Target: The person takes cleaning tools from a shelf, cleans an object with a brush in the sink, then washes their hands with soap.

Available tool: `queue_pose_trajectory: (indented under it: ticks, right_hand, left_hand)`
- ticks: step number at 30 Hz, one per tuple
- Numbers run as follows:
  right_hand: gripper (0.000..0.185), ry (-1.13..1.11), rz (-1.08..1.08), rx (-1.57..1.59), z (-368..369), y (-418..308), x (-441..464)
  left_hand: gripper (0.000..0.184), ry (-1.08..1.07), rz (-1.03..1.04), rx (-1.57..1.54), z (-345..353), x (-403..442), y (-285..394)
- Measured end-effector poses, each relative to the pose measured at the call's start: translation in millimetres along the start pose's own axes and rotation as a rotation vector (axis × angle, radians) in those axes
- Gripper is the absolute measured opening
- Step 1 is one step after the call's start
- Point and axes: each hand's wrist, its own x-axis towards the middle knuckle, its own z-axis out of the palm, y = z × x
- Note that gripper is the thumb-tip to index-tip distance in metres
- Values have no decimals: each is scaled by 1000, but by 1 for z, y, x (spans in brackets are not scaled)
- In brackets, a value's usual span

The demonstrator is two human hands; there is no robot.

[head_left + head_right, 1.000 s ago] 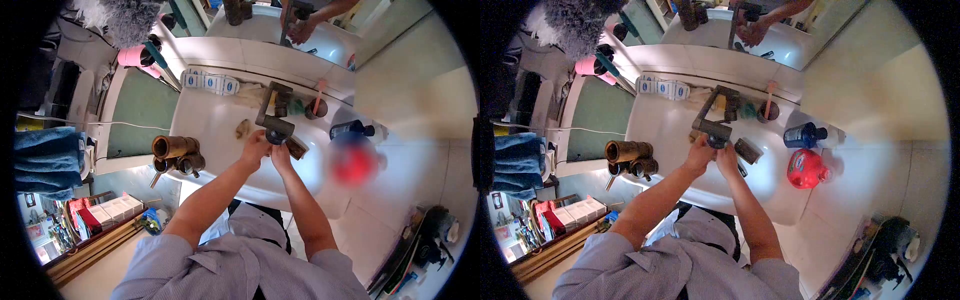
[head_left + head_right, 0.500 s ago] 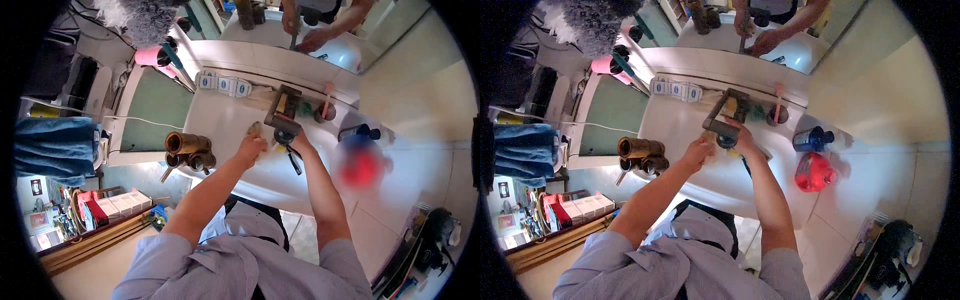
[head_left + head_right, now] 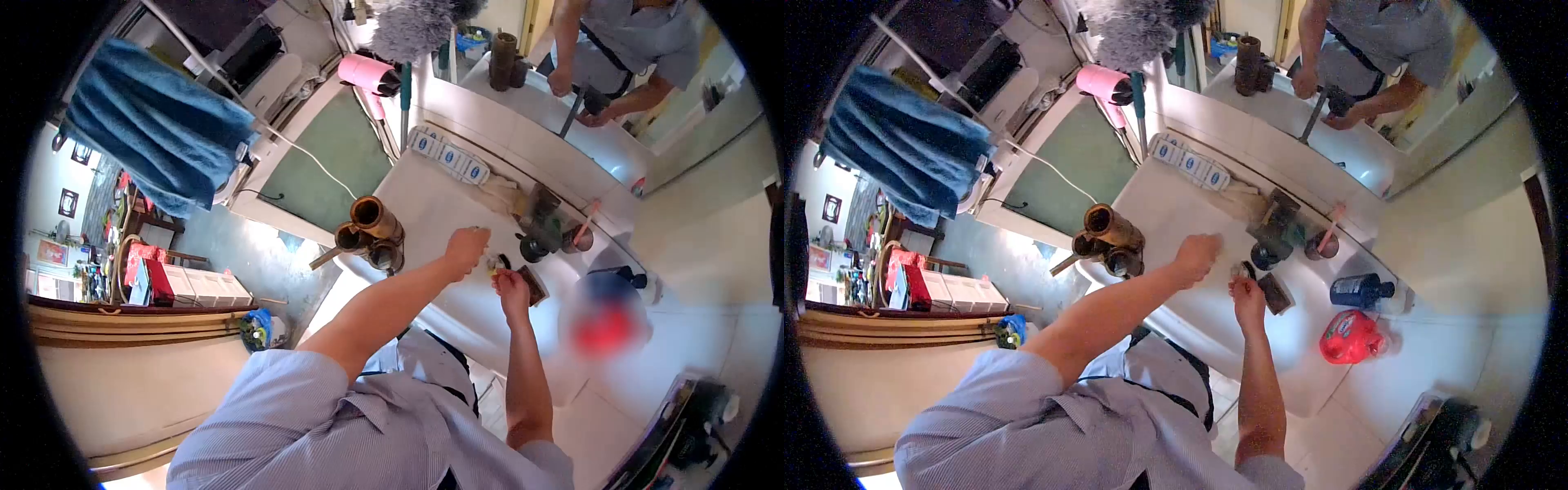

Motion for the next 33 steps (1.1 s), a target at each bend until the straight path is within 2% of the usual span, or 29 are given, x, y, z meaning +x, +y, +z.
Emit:
queue_pose_trajectory:
  ticks: [2, 3, 5, 9, 11, 13, 15, 18, 19, 20, 21, 22, 23, 25, 27, 28, 30, 31, 33]
  right_hand:
    - [25, -20, -190, -137, 4, -5, -7]
    - [25, -11, -205, -143, 8, -14, -11]
    - [31, 31, -247, -262, 18, -41, -21]
    - [41, 19, -279, -217, 44, -83, -43]
    - [51, 39, -367, -475, 54, -84, -42]
    - [51, 72, -351, -497, 68, -97, -45]
    - [50, 11, -346, -327, 80, -98, -40]
    - [47, -1, -339, -406, 103, -127, -45]
    - [47, -8, -343, -409, 114, -143, -47]
    - [45, 11, -452, -542, 124, -159, -50]
    - [44, 31, -563, -675, 133, -172, -51]
    - [44, 25, -570, -681, 143, -182, -50]
    - [43, 30, -594, -703, 154, -190, -48]
    - [42, 28, -630, -727, 173, -203, -42]
    - [42, -114, -729, -878, 189, -212, -34]
    - [42, -124, -740, -884, 196, -211, -29]
    - [42, -180, -992, -1017, 211, -208, -21]
    - [42, -194, -1001, -1021, 215, -208, -20]
    - [38, -287, -926, -1254, 227, -208, -20]
  left_hand:
    - [23, -55, -363, -318, -6, -6, 20]
    - [23, -58, -345, -322, -5, -5, 17]
    - [27, 46, -169, -267, 1, 2, 0]
    - [23, -4, -25, -93, -8, 1, -4]
    - [22, -478, -286, -808, -30, -19, 17]
    - [22, -465, -235, -829, -40, -28, 14]
    - [21, -444, -192, -853, -56, -36, 9]
    - [25, -327, -188, -752, -98, -56, 18]
    - [29, -222, -78, -532, -124, -81, 42]
    - [34, -117, 25, -313, -145, -96, 51]
    - [37, 67, 181, -129, -152, -89, 30]
    - [40, 252, 336, 58, -161, -80, 9]
    - [39, 309, 358, 171, -182, -87, 9]
    - [40, 362, 328, 184, -206, -86, -15]
    - [46, 426, 348, 456, -223, -90, -30]
    - [57, 401, 255, 448, -225, -97, -31]
    - [62, 420, 290, 397, -224, -99, -43]
    - [67, 426, 328, 351, -224, -100, -48]
    - [76, 413, 269, 222, -220, -104, -47]
